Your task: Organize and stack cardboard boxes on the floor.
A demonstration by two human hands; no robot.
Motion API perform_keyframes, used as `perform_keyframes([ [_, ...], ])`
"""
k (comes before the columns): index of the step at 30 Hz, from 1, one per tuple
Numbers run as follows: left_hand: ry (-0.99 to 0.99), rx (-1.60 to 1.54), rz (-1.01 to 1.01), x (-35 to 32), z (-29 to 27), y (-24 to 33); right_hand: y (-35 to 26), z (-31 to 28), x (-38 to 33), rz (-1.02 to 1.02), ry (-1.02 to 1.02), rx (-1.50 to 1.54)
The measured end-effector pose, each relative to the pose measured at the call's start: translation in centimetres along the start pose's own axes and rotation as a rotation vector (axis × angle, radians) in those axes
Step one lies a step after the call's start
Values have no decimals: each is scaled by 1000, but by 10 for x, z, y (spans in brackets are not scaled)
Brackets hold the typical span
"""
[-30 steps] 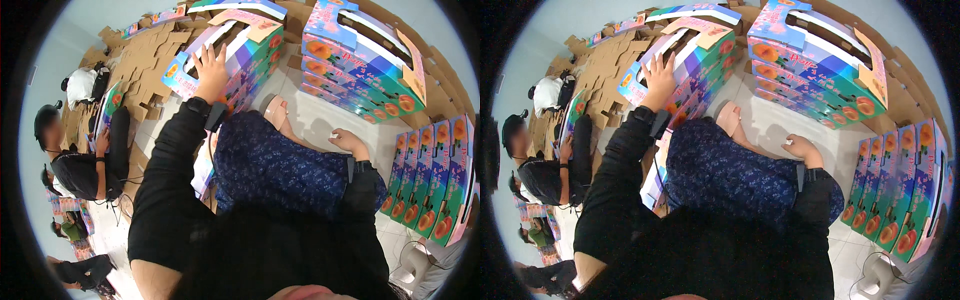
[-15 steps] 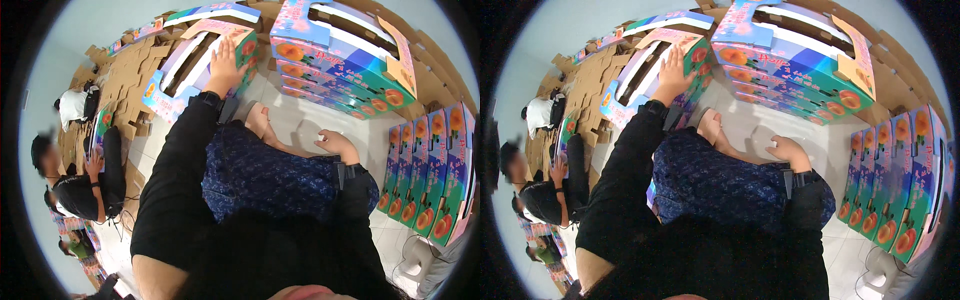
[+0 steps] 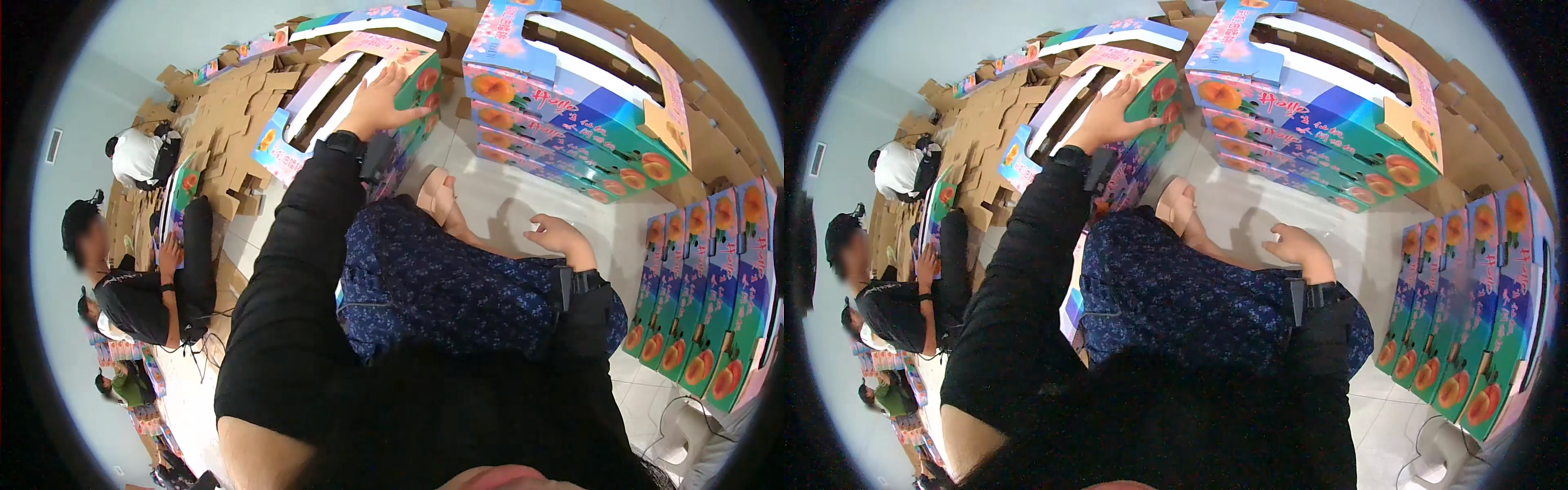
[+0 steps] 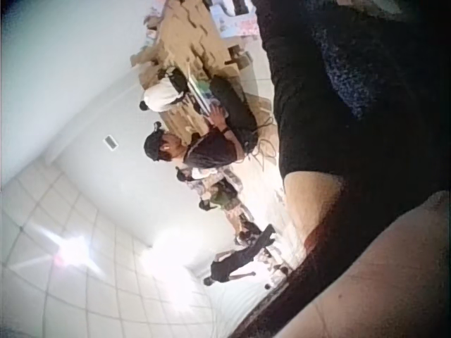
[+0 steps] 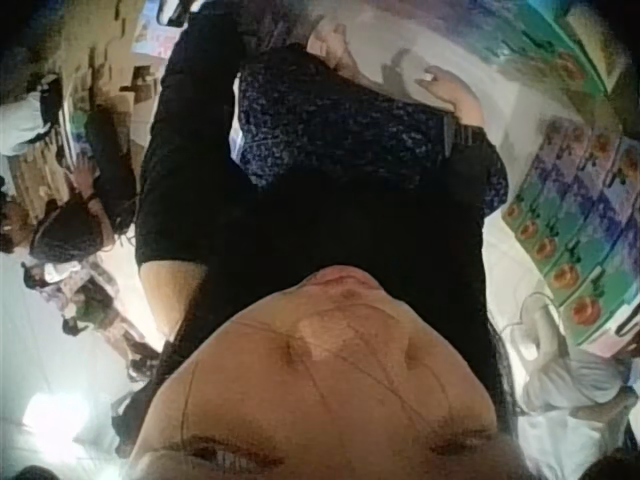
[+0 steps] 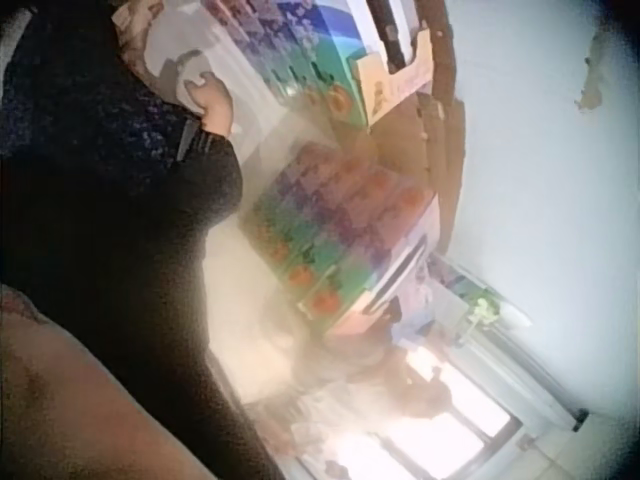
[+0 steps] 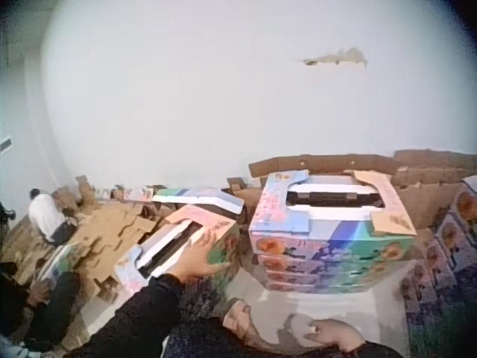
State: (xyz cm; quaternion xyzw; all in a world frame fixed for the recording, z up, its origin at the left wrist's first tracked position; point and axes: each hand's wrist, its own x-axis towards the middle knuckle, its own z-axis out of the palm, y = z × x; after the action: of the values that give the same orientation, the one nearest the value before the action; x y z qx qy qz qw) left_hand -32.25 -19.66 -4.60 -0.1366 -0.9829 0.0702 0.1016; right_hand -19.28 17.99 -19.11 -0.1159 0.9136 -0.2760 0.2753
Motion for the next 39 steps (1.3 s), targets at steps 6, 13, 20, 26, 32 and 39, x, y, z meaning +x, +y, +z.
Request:
perform_keyframes([
  [6, 462, -302, 30, -28, 2, -71, 2, 2, -7, 26, -29, 29],
  [13, -102, 128, -547, -100, 14, -184, 0, 1, 2, -26, -24, 30],
  [20, 10, -270, -610, -122, 7, -196, 6, 4, 5, -4, -42, 14],
  [26, -89, -217, -644, -115, -6, -186, 6, 4, 13, 12, -43, 35],
  [32, -4, -95, -617, -124, 22, -192, 9, 6, 15, 22, -55, 24],
  [39, -597, -181, -265, -74, -7, -239, 8, 5, 9, 15, -90, 19],
])
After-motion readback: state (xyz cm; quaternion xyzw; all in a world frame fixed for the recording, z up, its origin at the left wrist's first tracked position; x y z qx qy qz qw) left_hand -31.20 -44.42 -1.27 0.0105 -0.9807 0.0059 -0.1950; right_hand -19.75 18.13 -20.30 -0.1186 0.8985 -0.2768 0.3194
